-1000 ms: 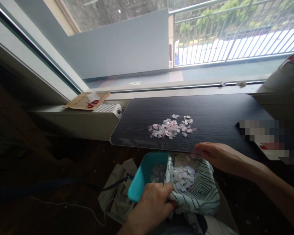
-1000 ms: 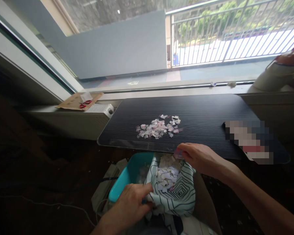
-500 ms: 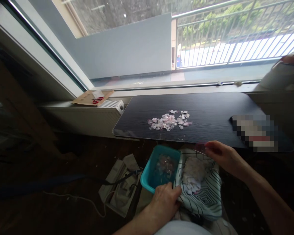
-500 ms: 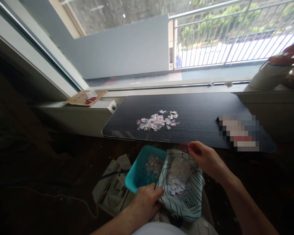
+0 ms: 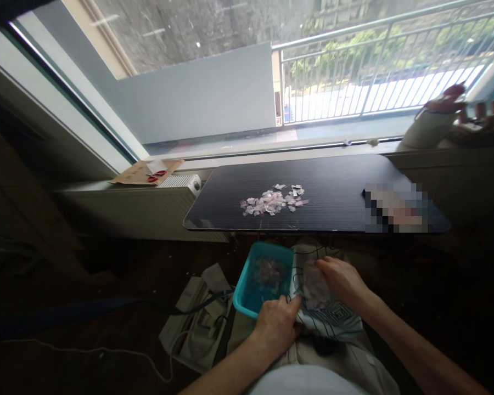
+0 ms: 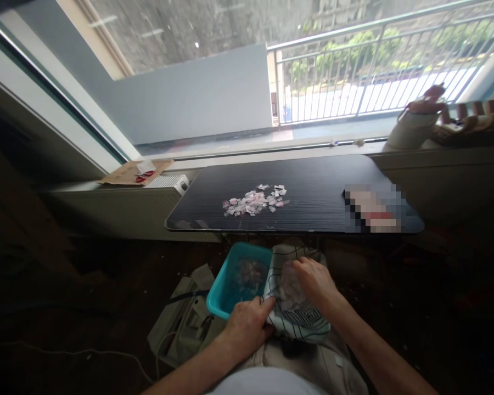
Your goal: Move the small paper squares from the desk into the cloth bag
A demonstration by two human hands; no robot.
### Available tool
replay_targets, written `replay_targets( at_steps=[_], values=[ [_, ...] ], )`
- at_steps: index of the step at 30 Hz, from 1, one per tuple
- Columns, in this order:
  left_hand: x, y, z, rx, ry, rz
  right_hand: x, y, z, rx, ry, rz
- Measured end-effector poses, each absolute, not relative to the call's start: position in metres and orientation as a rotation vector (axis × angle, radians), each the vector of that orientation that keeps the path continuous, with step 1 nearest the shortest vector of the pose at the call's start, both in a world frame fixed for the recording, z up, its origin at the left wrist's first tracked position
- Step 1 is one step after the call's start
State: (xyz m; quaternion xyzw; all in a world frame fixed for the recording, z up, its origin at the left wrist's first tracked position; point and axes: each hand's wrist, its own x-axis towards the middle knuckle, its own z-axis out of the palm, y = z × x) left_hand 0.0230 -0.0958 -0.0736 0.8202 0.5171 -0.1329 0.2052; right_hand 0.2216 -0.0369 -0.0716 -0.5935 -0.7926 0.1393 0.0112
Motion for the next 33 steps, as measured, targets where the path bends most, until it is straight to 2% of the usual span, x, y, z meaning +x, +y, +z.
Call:
replay_targets(
  at_steps=[11,20,28,33],
  values=[
    [0.008,-0.094,-0.072,2.399,1.344,-0.325,0.207,-0.045,-0.087,-1.915,-2.631,0.505],
    [0.014,-0.088,-0.073,2.461,1.325,-0.335,0.232,-0.023,-0.052,-1.807,-2.689,0.437],
    [0.022,-0.083,-0.075,2.472,1.342,-0.359,0.220,-0.020,-0.065,-1.817,-2.800,0.564],
    [0.024,-0.077,-0.076,2.483,1.308,-0.386,0.239,-0.016,-0.043,-1.694,-2.775,0.597]
  ],
)
